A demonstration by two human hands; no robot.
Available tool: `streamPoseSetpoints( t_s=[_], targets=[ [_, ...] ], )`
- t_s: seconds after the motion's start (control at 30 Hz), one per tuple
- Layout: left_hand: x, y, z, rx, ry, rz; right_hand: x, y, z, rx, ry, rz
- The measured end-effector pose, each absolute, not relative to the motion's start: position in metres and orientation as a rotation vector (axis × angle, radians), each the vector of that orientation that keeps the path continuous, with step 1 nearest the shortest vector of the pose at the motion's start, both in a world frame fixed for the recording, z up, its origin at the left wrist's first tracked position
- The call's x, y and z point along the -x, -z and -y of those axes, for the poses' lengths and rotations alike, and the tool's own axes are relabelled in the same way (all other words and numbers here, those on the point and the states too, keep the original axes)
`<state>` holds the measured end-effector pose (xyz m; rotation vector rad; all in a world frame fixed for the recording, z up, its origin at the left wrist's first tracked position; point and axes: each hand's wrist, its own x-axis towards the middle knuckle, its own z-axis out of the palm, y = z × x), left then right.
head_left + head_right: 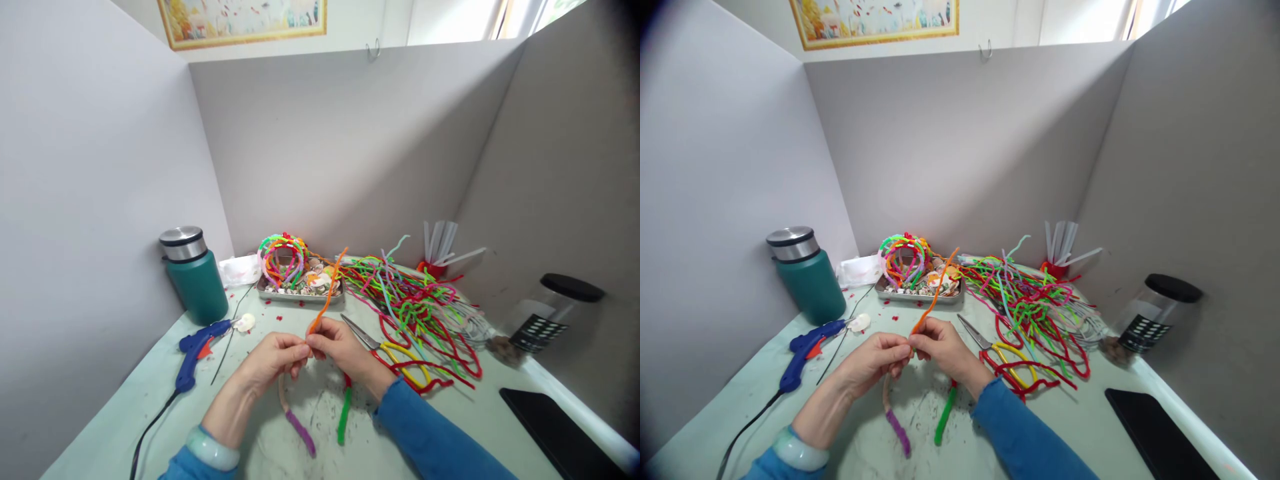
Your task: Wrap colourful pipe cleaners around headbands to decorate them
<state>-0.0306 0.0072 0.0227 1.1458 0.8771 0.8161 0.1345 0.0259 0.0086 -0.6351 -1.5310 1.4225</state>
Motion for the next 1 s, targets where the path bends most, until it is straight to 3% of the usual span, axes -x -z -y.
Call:
streamPoseSetpoints(
  t_s=[1.0],
  targets=[
    [0.0274, -0.0271, -0.0090, -1.214, -0.957, -1.082, -0.1370, -0.0100, -0.0307, 0.855, -1.369, 1.436]
  ],
)
